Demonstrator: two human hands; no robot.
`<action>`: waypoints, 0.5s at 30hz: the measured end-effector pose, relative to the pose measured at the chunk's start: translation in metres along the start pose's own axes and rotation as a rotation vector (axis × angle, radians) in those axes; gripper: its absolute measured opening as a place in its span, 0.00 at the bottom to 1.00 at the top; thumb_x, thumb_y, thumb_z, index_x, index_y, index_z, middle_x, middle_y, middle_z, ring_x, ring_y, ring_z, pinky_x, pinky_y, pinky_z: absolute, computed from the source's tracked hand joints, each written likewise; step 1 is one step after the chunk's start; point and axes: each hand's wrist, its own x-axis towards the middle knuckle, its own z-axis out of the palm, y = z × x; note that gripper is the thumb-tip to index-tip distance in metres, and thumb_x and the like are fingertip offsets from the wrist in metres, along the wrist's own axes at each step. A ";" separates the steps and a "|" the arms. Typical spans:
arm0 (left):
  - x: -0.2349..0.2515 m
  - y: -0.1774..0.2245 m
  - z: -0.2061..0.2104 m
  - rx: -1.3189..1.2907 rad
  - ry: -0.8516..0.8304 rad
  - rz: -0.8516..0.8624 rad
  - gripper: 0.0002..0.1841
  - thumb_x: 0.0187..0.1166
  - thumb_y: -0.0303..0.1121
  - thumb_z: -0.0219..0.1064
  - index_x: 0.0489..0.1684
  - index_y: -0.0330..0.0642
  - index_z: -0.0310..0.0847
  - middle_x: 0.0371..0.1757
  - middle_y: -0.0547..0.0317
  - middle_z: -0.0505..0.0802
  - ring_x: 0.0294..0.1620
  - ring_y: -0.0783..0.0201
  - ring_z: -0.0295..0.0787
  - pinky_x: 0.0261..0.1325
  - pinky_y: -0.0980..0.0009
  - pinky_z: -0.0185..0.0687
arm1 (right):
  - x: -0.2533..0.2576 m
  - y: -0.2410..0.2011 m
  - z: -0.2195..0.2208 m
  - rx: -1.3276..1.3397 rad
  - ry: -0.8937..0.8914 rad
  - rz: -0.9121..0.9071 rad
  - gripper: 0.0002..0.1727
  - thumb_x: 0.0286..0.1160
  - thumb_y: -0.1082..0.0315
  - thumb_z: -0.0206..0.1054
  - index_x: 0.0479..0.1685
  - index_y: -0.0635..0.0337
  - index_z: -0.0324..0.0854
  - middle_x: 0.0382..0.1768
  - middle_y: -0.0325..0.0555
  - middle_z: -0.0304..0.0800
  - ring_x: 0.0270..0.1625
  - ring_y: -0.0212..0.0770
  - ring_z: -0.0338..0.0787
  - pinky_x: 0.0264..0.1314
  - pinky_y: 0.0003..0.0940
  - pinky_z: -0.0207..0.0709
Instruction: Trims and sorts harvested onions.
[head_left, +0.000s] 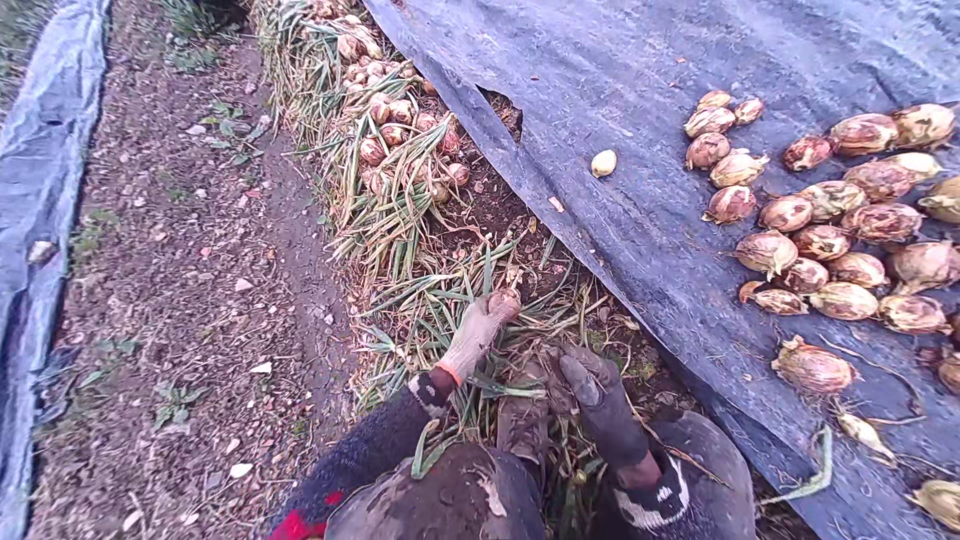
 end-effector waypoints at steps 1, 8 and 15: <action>0.011 -0.005 -0.011 -0.195 0.016 -0.060 0.33 0.75 0.58 0.73 0.69 0.41 0.79 0.43 0.55 0.92 0.35 0.65 0.88 0.38 0.65 0.87 | -0.001 -0.005 0.004 0.037 -0.007 -0.005 0.22 0.85 0.47 0.62 0.50 0.57 0.89 0.18 0.35 0.81 0.17 0.29 0.78 0.20 0.27 0.77; -0.010 0.066 -0.012 0.310 0.046 0.282 0.17 0.80 0.52 0.68 0.52 0.51 0.91 0.37 0.66 0.95 0.33 0.69 0.91 0.39 0.64 0.90 | 0.018 0.045 -0.027 -0.372 0.178 0.455 0.37 0.86 0.34 0.44 0.80 0.49 0.75 0.61 0.40 0.90 0.55 0.30 0.88 0.60 0.36 0.84; -0.037 0.073 0.044 0.763 -0.220 0.759 0.18 0.87 0.49 0.58 0.59 0.55 0.90 0.57 0.66 0.95 0.57 0.66 0.93 0.60 0.54 0.89 | 0.023 0.022 -0.036 0.433 0.368 0.639 0.46 0.72 0.17 0.34 0.36 0.49 0.79 0.17 0.38 0.78 0.13 0.33 0.76 0.13 0.30 0.74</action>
